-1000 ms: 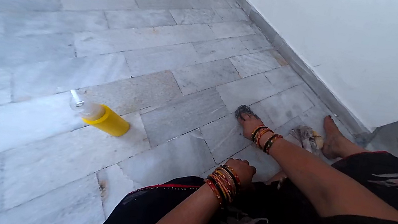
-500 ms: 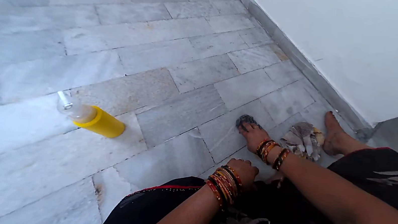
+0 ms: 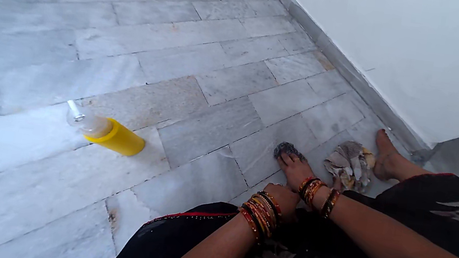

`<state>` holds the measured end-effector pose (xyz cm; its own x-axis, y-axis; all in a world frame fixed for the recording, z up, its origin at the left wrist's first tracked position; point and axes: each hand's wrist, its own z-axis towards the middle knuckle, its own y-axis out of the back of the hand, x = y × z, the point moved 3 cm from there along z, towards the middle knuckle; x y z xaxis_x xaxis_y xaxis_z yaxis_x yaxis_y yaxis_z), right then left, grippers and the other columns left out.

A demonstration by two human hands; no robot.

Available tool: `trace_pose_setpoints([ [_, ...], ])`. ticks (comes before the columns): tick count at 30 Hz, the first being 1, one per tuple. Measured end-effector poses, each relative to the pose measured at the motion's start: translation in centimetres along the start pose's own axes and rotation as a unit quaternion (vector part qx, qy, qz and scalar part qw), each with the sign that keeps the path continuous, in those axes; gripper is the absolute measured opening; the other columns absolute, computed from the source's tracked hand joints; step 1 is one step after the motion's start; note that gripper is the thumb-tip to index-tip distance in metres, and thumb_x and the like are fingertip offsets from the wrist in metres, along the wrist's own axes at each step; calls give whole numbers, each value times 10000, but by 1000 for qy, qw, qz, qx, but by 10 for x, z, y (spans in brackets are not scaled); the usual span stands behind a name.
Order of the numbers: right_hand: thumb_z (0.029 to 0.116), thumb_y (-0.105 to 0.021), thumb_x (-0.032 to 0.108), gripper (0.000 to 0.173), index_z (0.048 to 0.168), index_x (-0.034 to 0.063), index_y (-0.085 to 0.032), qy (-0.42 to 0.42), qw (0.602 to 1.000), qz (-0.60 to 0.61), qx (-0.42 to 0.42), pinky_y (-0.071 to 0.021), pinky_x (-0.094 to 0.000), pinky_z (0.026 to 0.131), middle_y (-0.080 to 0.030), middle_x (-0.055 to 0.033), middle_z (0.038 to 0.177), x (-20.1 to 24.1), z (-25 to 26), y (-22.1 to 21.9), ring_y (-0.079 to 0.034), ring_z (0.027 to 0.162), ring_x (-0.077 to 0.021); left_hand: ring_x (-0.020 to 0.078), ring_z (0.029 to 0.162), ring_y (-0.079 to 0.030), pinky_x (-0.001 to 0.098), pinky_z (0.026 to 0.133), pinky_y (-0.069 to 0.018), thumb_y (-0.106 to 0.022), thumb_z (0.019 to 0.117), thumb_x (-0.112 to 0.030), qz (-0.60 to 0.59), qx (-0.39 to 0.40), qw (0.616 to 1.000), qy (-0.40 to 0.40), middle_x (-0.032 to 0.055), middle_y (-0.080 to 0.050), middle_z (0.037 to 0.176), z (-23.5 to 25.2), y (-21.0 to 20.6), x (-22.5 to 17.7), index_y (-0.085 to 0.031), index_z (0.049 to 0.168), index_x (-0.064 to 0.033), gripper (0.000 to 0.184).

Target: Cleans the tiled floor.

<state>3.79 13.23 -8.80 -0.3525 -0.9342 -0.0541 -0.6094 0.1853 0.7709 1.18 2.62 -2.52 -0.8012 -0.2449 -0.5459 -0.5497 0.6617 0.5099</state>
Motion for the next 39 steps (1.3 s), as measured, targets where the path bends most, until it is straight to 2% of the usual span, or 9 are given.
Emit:
trace_pose_setpoints([
  [7,941,-663,44,499,1433,22,-580,-16,999,-22,-46,-449,-603,1054,-429,-114,1606,-2,33,38,-459,1407,-417,454,1387,-508,684,1089,-412,-610,1047,-375,1,2,1000,10,238,-511,1523,4,-3,3,-523,1497,-78,546],
  [13,883,-686,-15,721,1555,75,-440,3,1000,-13,-23,-430,-626,1080,-330,-129,1659,-4,20,19,-349,1484,-435,453,1362,-532,686,1063,-434,-604,1046,-361,8,-9,1000,14,237,-525,1507,-3,-6,0,-526,1494,-79,535],
  [16,935,-665,41,695,1577,75,-402,9,1000,-23,6,-422,-613,1092,-307,-129,1673,4,-2,1,-337,1499,-424,456,1374,-520,688,1072,-424,-598,1049,-351,-1,-4,1000,8,224,-505,1535,-4,-4,-3,-528,1487,-74,523],
  [18,961,-633,39,648,1569,69,-412,10,1000,-12,8,-408,-618,1098,-311,-126,1675,6,-3,1,-341,1501,-418,454,1387,-509,686,1086,-413,-600,1049,-353,-2,1,1000,4,225,-491,1550,-2,-1,-3,-523,1491,-68,530],
  [22,901,-674,9,654,1525,67,-489,-2,1000,5,-27,-435,-641,1057,-375,-112,1638,-1,18,18,-398,1453,-426,449,1389,-507,683,1092,-408,-603,1050,-354,-5,4,1000,-5,239,-517,1515,4,-2,0,-523,1496,-74,533],
  [26,917,-682,26,630,1518,92,-503,-17,998,20,-49,-424,-679,1048,-379,-101,1637,-13,52,44,-393,1457,-430,444,1373,-523,678,1076,-423,-603,1050,-363,-3,-3,1000,1,229,-526,1510,4,-1,3,-523,1500,-84,535],
  [29,883,-726,38,655,1503,66,-514,-28,998,12,-49,-431,-681,1034,-391,-124,1625,-18,70,60,-411,1438,-445,445,1380,-517,679,1075,-423,-595,1056,-370,-2,-6,1000,6,231,-515,1521,1,0,2,-511,1510,-83,543],
  [35,860,-715,-9,707,1525,86,-494,21,999,5,-41,-416,-643,1077,-374,-133,1634,-8,28,25,-380,1461,-437,446,1375,-519,675,1075,-425,-594,1056,-348,-5,-8,1000,2,229,-520,1515,-5,-1,-1,-518,1503,-85,524],
  [39,859,-791,172,839,1589,95,-385,14,1000,-7,9,-414,-605,1085,-316,-121,1667,0,2,5,-345,1490,-410,449,1376,-519,679,1076,-424,-595,1053,-360,-9,-9,1000,-9,218,-497,1545,-3,3,-2,-516,1502,-90,530],
])
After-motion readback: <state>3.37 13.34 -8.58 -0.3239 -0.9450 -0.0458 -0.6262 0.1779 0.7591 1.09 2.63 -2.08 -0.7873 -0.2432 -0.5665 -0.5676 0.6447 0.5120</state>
